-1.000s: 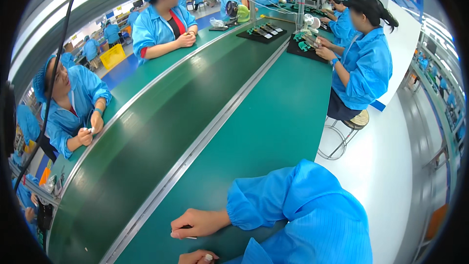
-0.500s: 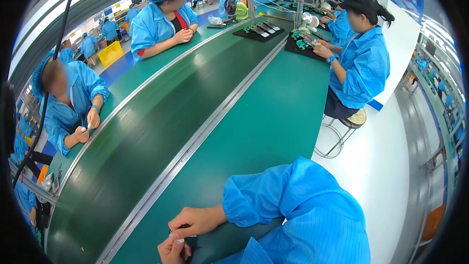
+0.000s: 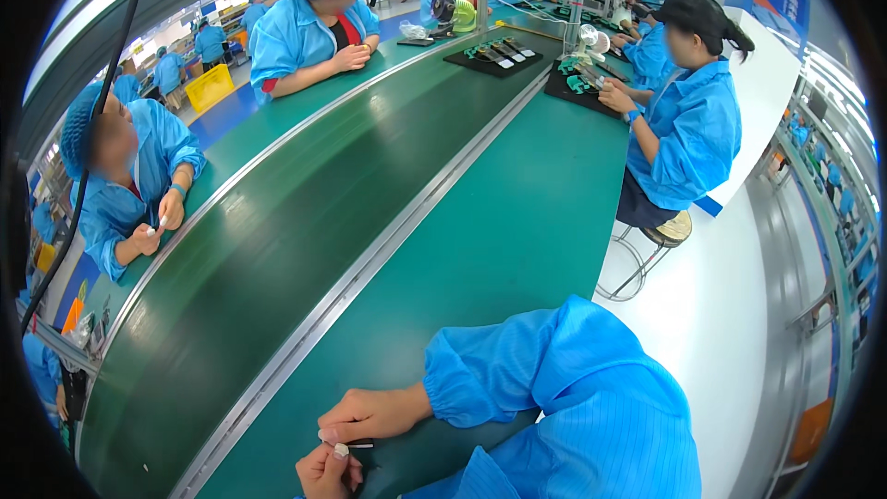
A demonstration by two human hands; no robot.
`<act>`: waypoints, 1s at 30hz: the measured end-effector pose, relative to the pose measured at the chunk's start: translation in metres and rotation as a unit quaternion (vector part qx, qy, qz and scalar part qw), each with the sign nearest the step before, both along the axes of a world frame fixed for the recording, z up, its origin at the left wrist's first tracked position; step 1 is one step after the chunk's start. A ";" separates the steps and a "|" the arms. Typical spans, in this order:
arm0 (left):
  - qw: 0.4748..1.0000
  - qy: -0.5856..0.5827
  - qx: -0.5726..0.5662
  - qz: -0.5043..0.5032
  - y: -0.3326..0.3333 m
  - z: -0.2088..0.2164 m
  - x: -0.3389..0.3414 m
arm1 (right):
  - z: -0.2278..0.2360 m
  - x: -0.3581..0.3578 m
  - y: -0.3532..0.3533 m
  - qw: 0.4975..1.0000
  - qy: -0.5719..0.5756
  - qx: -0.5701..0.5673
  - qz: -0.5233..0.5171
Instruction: The person attaches components and applies tape to circuit board assemblies on a mat by hand, slides the mat down the conveyor line, and adjusts a strap hanging overhead.
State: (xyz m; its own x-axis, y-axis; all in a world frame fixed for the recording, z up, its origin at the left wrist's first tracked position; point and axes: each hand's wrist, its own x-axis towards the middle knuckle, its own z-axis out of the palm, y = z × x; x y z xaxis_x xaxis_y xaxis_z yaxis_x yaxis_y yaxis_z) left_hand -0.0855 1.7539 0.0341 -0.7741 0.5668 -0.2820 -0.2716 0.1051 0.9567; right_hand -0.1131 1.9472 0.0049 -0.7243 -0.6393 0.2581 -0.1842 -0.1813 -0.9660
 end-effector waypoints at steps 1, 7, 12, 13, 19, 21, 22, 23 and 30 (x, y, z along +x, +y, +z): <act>1.000 0.001 0.001 0.006 0.000 0.000 0.000 | 0.001 0.000 0.000 1.000 -0.001 0.000 0.001; 1.000 -0.003 -0.011 0.022 0.003 0.000 0.000 | -0.003 -0.003 -0.001 0.998 0.026 0.047 0.022; 1.000 0.005 -0.008 0.013 0.000 -0.001 -0.001 | -0.004 -0.002 0.000 1.000 0.007 0.012 0.019; 1.000 0.008 -0.007 0.005 -0.001 -0.002 -0.001 | -0.004 -0.002 -0.001 1.000 0.007 0.012 0.020; 1.000 0.003 -0.005 0.015 -0.001 -0.003 -0.001 | 0.001 -0.003 -0.002 1.000 0.000 0.016 0.023; 1.000 0.001 -0.007 0.014 -0.002 -0.001 -0.002 | 0.000 -0.004 -0.003 0.999 0.026 0.007 0.018; 1.000 -0.001 -0.007 0.013 -0.001 -0.001 -0.002 | 0.000 -0.004 -0.002 0.999 0.026 0.008 0.019; 1.000 -0.001 -0.007 0.014 -0.001 -0.002 -0.002 | 0.001 -0.004 -0.002 0.999 0.018 0.018 0.023; 1.000 -0.003 -0.004 0.002 -0.005 -0.006 -0.003 | -0.003 -0.003 -0.004 0.998 -0.053 -0.014 0.023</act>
